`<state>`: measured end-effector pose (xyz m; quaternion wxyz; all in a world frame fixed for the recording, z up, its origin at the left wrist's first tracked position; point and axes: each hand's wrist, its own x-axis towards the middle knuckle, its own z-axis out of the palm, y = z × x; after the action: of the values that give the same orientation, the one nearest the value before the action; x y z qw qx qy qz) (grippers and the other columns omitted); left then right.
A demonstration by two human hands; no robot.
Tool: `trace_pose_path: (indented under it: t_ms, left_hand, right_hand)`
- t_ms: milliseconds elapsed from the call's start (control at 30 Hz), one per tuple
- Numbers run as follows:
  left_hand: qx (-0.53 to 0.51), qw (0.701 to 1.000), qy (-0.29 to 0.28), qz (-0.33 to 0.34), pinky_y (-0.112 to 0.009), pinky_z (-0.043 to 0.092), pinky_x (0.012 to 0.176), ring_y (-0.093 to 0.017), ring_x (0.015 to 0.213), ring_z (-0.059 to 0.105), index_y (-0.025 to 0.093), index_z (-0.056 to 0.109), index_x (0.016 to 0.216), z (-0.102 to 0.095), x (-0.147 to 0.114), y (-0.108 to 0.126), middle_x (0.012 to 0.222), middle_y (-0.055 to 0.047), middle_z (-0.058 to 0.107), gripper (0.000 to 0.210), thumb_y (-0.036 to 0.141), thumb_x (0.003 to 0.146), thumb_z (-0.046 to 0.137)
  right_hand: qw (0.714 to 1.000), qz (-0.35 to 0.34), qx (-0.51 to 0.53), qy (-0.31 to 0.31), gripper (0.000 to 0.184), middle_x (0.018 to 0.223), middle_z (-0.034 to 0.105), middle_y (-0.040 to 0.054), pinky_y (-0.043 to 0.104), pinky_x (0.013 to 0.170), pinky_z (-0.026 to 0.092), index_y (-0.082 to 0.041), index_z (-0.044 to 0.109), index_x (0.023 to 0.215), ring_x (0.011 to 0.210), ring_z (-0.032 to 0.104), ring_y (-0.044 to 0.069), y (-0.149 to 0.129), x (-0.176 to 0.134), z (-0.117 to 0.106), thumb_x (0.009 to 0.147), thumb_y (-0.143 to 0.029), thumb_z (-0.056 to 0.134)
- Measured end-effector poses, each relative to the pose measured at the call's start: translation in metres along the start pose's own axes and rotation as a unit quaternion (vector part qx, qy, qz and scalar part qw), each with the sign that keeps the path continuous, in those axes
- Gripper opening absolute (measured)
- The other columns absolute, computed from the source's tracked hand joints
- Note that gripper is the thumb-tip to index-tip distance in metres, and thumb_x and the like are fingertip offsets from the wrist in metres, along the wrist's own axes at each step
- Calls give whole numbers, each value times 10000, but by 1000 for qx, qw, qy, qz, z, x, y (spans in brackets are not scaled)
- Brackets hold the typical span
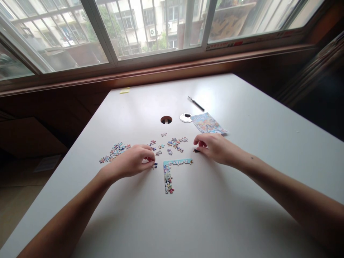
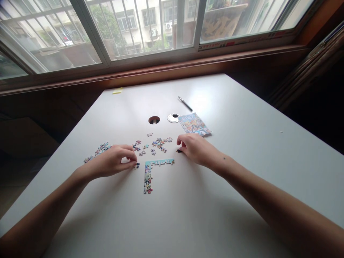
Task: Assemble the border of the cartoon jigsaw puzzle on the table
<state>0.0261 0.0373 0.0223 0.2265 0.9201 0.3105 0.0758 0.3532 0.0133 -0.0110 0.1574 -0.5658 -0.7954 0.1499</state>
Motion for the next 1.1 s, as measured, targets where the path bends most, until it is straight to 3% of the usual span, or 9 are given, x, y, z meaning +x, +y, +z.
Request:
trace_pose_path:
  t_ms: [167,333,533,700,800,967,1100]
  left_hand:
    - [54,997,41,-38,-298,505,713,-180,802,648,228,735,879,-14,-4,-15,898,-44,713,180,226,903,557]
    - [97,992,22,-71,-324,505,751,-195,828,645,247,740,878,-16,-5,-23,905,-29,718,162,285,905,584]
    - [101,992,22,-77,-316,492,743,-193,836,649,272,761,891,-8,-1,-21,918,-18,719,122,326,884,652]
    - [89,993,15,-73,-314,503,744,-193,834,655,256,740,868,-6,0,-21,921,-18,719,100,297,880,649]
    - [51,995,16,-84,-276,506,650,-185,809,653,225,694,840,-9,-2,-19,931,-28,709,102,291,880,628]
    - [-81,988,7,-129,-213,445,441,-111,558,598,209,682,890,-15,-5,-16,862,-21,703,162,316,912,562]
    - [-93,987,11,-130,-234,538,594,-141,719,664,223,711,919,-17,-4,-18,908,-14,729,165,330,912,586]
  right_hand:
    - [1000,-18,9,5,176,845,729,53,325,673,500,-210,696,845,749,654,200,-3,0,-2,869,-174,525]
    - [999,-36,2,20,230,910,720,69,368,743,517,-209,703,865,823,650,222,-7,-1,-4,880,-148,482]
    - [992,-86,-41,85,296,1105,661,116,472,911,482,-225,695,1152,1038,579,291,-2,2,8,954,-248,475]
    - [989,-88,-79,89,339,1118,625,121,483,901,465,-267,661,1260,1002,542,289,-1,4,19,978,-300,475]
    - [990,-81,-73,87,306,1117,626,124,488,911,455,-254,677,1211,1001,542,286,-2,4,21,974,-297,488]
    - [992,-74,-20,102,150,1020,679,103,472,929,450,-212,695,943,974,579,269,1,5,20,928,-245,549]
    - [993,-47,36,102,177,932,709,83,411,827,493,-182,675,1020,856,617,234,4,7,20,881,-209,569]
